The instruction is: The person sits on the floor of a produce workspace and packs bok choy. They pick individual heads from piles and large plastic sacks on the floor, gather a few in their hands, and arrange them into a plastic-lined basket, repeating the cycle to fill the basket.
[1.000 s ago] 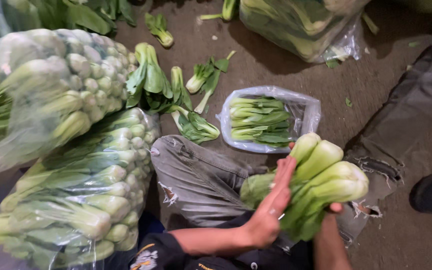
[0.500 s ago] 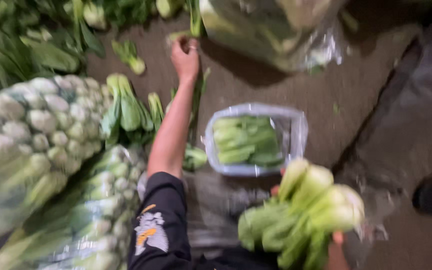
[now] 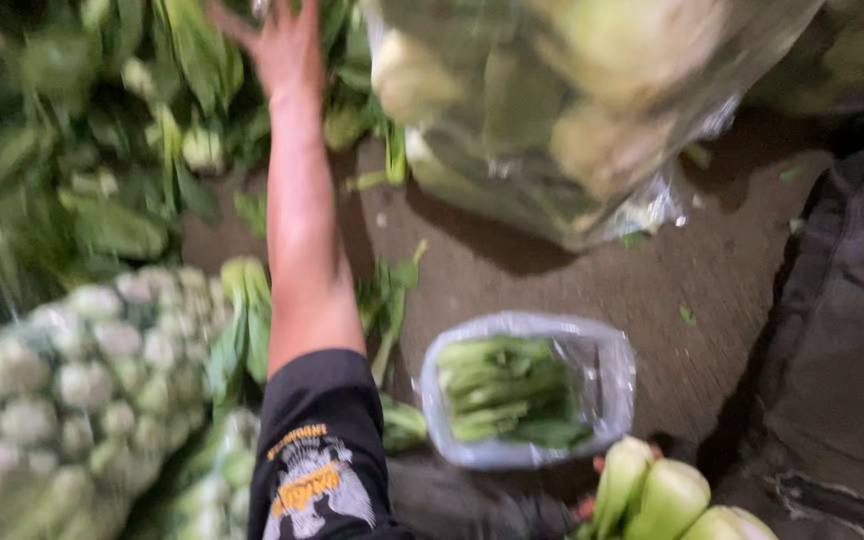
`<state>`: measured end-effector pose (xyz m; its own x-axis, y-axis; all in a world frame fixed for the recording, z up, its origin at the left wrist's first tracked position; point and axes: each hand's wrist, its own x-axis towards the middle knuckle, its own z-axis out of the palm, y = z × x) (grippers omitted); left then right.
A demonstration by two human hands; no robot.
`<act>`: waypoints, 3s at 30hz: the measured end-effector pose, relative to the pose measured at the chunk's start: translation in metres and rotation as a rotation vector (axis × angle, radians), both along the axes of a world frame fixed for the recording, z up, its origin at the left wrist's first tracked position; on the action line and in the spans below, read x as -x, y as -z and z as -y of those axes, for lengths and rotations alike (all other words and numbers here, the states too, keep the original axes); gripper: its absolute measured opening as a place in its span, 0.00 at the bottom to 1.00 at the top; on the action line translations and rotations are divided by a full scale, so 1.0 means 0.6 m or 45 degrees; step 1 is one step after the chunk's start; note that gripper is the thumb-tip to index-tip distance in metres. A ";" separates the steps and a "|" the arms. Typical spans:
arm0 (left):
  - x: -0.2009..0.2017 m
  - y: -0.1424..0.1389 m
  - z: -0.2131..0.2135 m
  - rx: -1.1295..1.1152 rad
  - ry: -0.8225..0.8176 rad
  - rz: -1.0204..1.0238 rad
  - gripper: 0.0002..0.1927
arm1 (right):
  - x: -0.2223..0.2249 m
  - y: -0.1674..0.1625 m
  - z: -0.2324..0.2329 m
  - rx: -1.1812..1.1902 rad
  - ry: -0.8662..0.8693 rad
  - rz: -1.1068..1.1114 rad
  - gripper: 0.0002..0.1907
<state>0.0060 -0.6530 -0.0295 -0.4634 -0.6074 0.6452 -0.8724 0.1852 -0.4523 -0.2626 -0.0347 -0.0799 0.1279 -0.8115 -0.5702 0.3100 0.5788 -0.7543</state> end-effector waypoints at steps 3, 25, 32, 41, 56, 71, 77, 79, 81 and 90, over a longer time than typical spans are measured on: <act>-0.028 0.001 0.013 -0.380 -0.139 -0.227 0.38 | -0.006 -0.004 0.010 -0.028 -0.015 -0.004 0.75; -0.236 -0.096 -0.980 -1.126 -0.432 -0.381 0.35 | -0.040 -0.056 -0.114 0.436 0.034 -0.002 0.76; -0.161 -0.022 -0.922 -1.413 -0.302 -0.193 0.35 | -0.016 -0.080 -0.150 0.569 0.165 0.025 0.76; -0.180 0.065 -0.779 -1.794 -0.302 0.354 0.40 | -0.009 -0.025 -0.115 0.367 -0.104 -0.031 0.76; -0.139 0.036 -0.715 -2.029 -0.604 0.423 0.37 | -0.013 -0.011 -0.112 0.408 -0.089 0.022 0.77; -0.041 -0.166 -1.006 -1.484 -0.002 -1.641 0.33 | -0.162 -0.067 -0.135 0.879 -0.322 0.293 0.77; -0.023 -0.129 -1.044 -1.446 0.122 -1.930 0.36 | -0.138 -0.078 -0.146 0.895 -0.289 0.202 0.78; -0.025 -0.122 -1.047 -1.524 0.178 -2.090 0.37 | -0.141 -0.084 -0.140 0.926 -0.310 0.176 0.78; -0.022 -0.116 -1.050 -1.418 0.317 -2.108 0.37 | -0.148 -0.088 -0.133 0.970 -0.333 0.165 0.78; 0.002 -0.112 -1.063 -1.224 0.353 -2.078 0.49 | -0.192 -0.124 -0.116 0.890 -0.304 0.286 0.82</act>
